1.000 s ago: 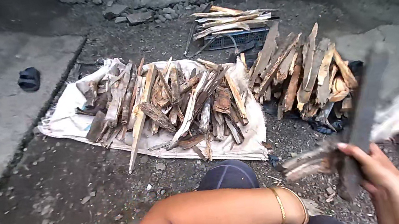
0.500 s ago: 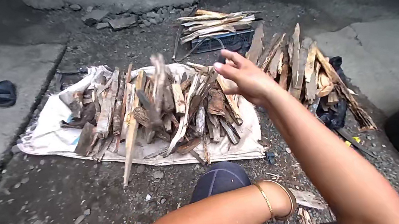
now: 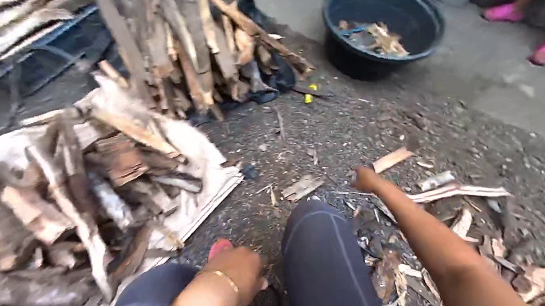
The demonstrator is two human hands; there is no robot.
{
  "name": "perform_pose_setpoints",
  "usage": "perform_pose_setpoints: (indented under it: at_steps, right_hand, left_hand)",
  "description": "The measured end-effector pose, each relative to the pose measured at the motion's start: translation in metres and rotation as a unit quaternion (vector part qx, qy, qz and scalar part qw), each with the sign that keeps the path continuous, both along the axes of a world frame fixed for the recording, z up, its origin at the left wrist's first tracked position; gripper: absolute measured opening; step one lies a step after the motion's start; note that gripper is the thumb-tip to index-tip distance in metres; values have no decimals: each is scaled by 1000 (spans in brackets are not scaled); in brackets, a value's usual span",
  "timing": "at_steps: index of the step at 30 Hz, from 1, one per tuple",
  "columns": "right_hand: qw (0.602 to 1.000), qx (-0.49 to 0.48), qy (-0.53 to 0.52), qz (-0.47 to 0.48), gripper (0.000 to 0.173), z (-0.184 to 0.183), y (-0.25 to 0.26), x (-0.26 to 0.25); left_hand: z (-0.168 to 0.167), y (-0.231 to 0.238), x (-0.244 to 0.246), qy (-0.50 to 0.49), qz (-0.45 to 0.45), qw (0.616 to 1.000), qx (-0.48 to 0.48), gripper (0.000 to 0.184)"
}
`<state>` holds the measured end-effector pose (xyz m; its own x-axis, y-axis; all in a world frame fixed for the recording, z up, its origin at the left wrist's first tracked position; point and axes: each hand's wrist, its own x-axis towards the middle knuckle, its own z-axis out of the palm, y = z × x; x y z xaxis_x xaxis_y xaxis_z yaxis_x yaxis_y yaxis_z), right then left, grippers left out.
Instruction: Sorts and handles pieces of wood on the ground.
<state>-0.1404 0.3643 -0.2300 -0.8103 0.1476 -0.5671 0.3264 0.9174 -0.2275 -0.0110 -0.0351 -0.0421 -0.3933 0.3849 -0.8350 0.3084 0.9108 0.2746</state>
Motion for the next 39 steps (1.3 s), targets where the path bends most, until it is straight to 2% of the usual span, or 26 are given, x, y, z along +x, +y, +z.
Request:
perform_pose_setpoints:
  at_steps: [3,7,10,13,17,18,20,21,24,26,30,32,34,37,39]
  right_hand:
    - [998,12,-67,-13,80,-37,12,38]
    - [996,-23,16,80,93,-94,-12,37]
    - [982,-45,78,167,88,-124,-48,7]
    - [971,-65,100,205,77,-142,-78,-22]
    - [975,-36,26,219,63,-143,-87,-45]
    - [974,-28,22,224,53,-142,-85,-48]
    - [976,-40,-20,215,36,-125,-73,-43]
    - [979,-63,-29,191,34,-116,-61,-37]
    - [982,-177,-21,58,40,-107,-8,-9]
    - [976,-205,-66,-4,49,-103,17,21]
    - [980,-150,-126,-45,56,-115,2,80]
    - [986,-94,-118,-77,58,-113,-22,99]
    - [988,-63,-92,-104,68,-114,-36,111]
    - [990,-61,-66,-111,85,-106,-27,123]
    - [988,-77,-31,-130,82,-86,-8,129]
  left_hand:
    - [-7,16,-7,-16,-18,999,-24,47]
    - [-21,36,-20,-29,-26,997,-66,49]
    - [-25,53,-30,-46,-35,995,-87,50]
    - [-27,62,-38,-49,-36,995,-76,49]
    - [-31,67,-45,-36,-38,998,-47,46]
    - [-32,68,-46,-35,-39,997,-48,46]
    - [-36,69,-47,-34,-42,997,-56,47]
    - [-37,69,-46,-32,-44,997,-60,47]
    - [-39,70,-46,-26,-52,996,-69,46]
    - [-39,74,-45,-30,-60,995,-75,46]
    - [-38,82,-46,-18,-77,995,-59,44]
    - [-37,84,-47,-10,-77,995,-61,47]
    - [-36,83,-48,-7,-72,995,-62,49]
    - [-40,77,-46,3,-71,996,-44,49]
    - [-39,74,-46,4,-70,997,-35,48]
